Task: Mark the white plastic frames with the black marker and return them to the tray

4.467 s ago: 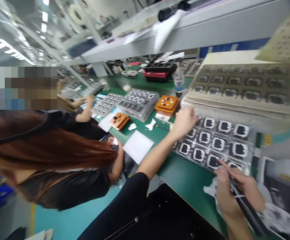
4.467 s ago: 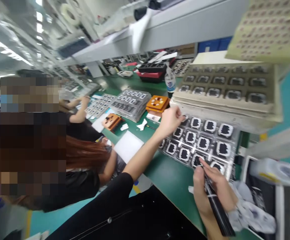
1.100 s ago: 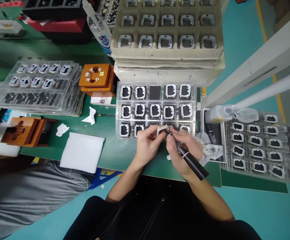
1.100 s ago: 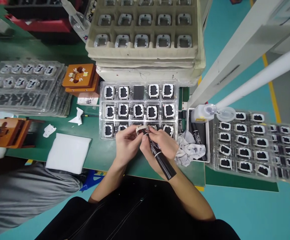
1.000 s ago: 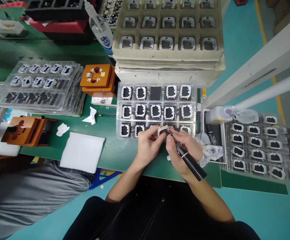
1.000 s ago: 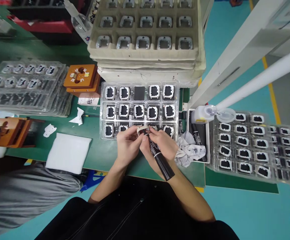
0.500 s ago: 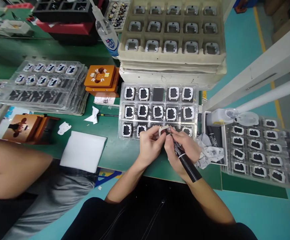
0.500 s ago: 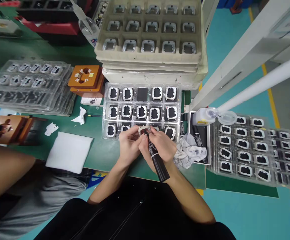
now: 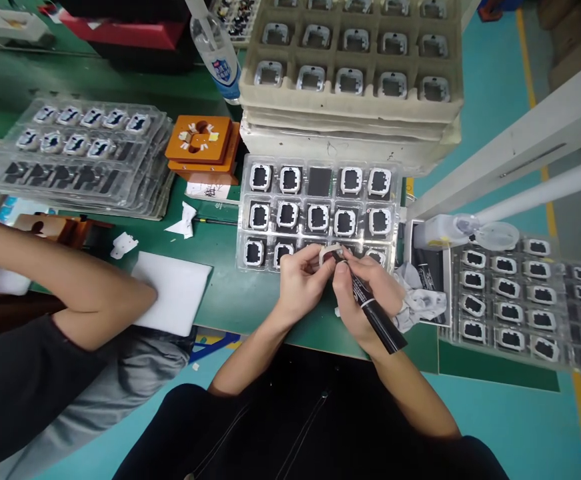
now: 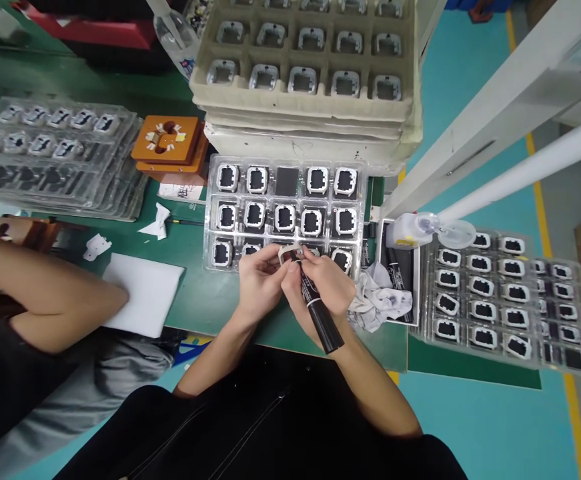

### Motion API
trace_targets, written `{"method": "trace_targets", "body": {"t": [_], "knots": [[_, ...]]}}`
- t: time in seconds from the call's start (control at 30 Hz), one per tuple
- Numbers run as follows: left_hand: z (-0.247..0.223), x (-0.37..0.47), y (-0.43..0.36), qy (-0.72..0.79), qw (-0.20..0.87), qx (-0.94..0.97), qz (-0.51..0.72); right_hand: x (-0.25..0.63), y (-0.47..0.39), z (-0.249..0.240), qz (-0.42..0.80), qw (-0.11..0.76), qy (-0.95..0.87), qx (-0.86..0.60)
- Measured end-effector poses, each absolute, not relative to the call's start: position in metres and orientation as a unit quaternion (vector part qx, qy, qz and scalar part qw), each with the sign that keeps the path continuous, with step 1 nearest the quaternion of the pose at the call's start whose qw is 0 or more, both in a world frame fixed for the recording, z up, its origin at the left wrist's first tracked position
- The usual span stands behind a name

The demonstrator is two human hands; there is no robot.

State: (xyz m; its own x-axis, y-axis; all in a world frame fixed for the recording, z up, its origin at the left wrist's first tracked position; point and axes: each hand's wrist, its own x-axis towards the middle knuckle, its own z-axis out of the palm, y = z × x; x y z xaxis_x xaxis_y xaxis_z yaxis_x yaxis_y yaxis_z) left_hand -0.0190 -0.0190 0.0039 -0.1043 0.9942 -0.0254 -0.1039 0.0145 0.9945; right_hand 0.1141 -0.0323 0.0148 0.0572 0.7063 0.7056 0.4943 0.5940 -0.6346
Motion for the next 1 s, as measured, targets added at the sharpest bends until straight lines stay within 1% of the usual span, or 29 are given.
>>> {"method": "trace_targets", "body": {"t": [0.13,0.4,0.6,0.7,0.9,0.97,1.0], "knots": [[0.006,-0.020,-0.017,0.485,0.536,0.431,0.539,0.115,-0.033,0.017,0.117,0.582,-0.678,-0.434],[0.012,-0.023,-0.014,0.469,0.569,0.411,0.537,0.112,-0.034,0.019,0.110,0.588,-0.671,-0.438],[0.017,-0.029,-0.011,0.450,0.624,0.380,0.514,0.112,-0.037,0.017,0.135,0.625,-0.656,-0.402],[0.017,-0.032,-0.010,0.430,0.645,0.372,0.510,0.113,-0.037,0.019,0.142,0.629,-0.665,-0.376],[0.026,-0.036,-0.014,0.437,0.635,0.429,0.470,0.126,-0.046,0.020,0.213,0.647,-0.637,-0.362],[0.034,-0.042,-0.006,0.458,0.587,0.488,0.455,0.133,-0.050,0.015,0.235,0.647,-0.618,-0.380],[0.039,-0.045,0.002,0.474,0.539,0.531,0.451,0.137,-0.051,0.013,0.236,0.650,-0.612,-0.385]]}}
